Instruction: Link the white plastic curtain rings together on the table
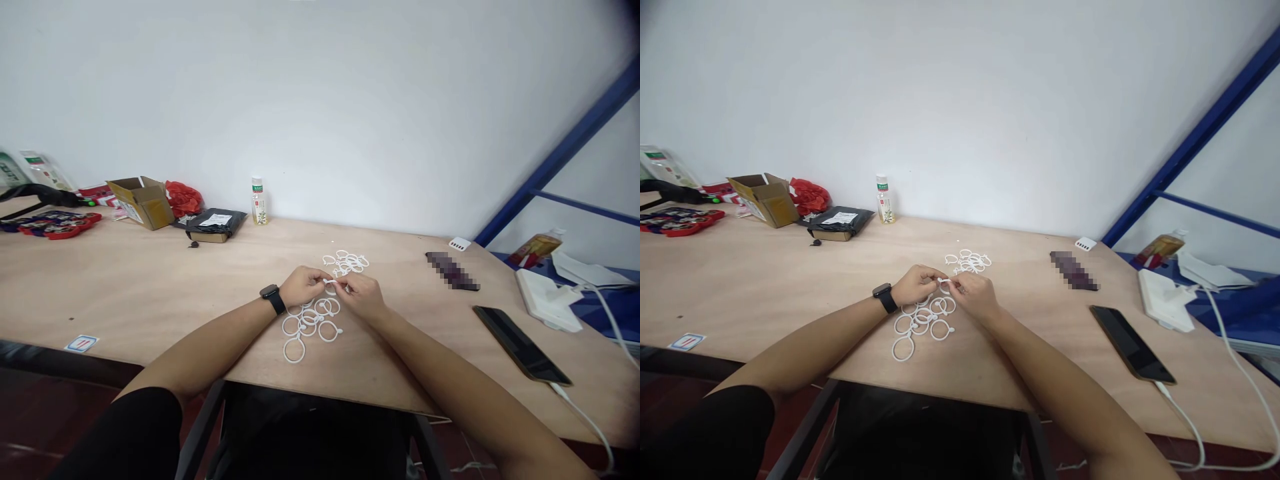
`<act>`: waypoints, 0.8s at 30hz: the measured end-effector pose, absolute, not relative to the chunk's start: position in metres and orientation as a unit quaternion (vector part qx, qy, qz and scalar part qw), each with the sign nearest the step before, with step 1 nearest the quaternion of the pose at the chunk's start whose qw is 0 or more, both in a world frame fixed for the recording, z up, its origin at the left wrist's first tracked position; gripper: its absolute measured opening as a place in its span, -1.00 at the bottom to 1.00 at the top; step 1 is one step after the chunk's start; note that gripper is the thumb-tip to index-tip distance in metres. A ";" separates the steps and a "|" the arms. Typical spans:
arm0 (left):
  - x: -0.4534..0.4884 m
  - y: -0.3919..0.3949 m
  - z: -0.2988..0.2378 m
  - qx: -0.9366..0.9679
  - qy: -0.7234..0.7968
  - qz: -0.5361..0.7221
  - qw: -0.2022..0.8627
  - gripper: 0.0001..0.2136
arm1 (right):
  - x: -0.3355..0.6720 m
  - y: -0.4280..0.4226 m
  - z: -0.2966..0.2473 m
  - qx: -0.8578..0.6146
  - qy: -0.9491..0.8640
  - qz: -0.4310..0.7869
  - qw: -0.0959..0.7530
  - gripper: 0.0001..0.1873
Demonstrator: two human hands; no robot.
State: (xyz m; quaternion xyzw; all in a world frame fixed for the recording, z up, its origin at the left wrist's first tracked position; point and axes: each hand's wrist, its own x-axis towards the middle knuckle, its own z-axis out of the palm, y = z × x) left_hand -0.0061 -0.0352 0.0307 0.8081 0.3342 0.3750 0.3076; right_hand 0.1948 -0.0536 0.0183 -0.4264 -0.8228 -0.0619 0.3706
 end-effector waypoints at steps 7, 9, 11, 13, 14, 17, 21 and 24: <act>-0.006 -0.035 0.028 0.779 0.357 0.389 0.340 -0.71 | 0.195 -0.052 0.017 -0.409 -0.838 -0.039 0.359 -0.73; -0.006 -0.034 0.028 0.766 0.358 0.399 0.355 -0.72 | 0.196 -0.051 0.017 -0.409 -0.841 -0.021 0.353 -0.74; -0.006 -0.034 0.029 0.754 0.358 0.410 0.368 -0.74 | 0.197 -0.050 0.016 -0.408 -0.841 -0.008 0.354 -0.76; -0.006 -0.033 0.030 0.747 0.364 0.414 0.371 -0.75 | 0.197 -0.050 0.017 -0.406 -0.843 0.003 0.354 -0.78; -0.006 -0.033 0.030 0.747 0.369 0.412 0.369 -0.75 | 0.197 -0.050 0.018 -0.404 -0.844 0.009 0.353 -0.79; -0.006 -0.034 0.029 0.752 0.377 0.400 0.364 -0.74 | 0.195 -0.051 0.020 -0.400 -0.847 0.027 0.349 -0.82; -0.007 -0.033 0.027 0.760 0.373 0.388 0.364 -0.79 | 0.191 -0.054 0.021 -0.414 -0.840 0.064 0.345 -0.87; -0.007 -0.031 0.025 0.767 0.376 0.378 0.358 -0.79 | 0.189 -0.054 0.020 -0.415 -0.837 0.072 0.349 -0.90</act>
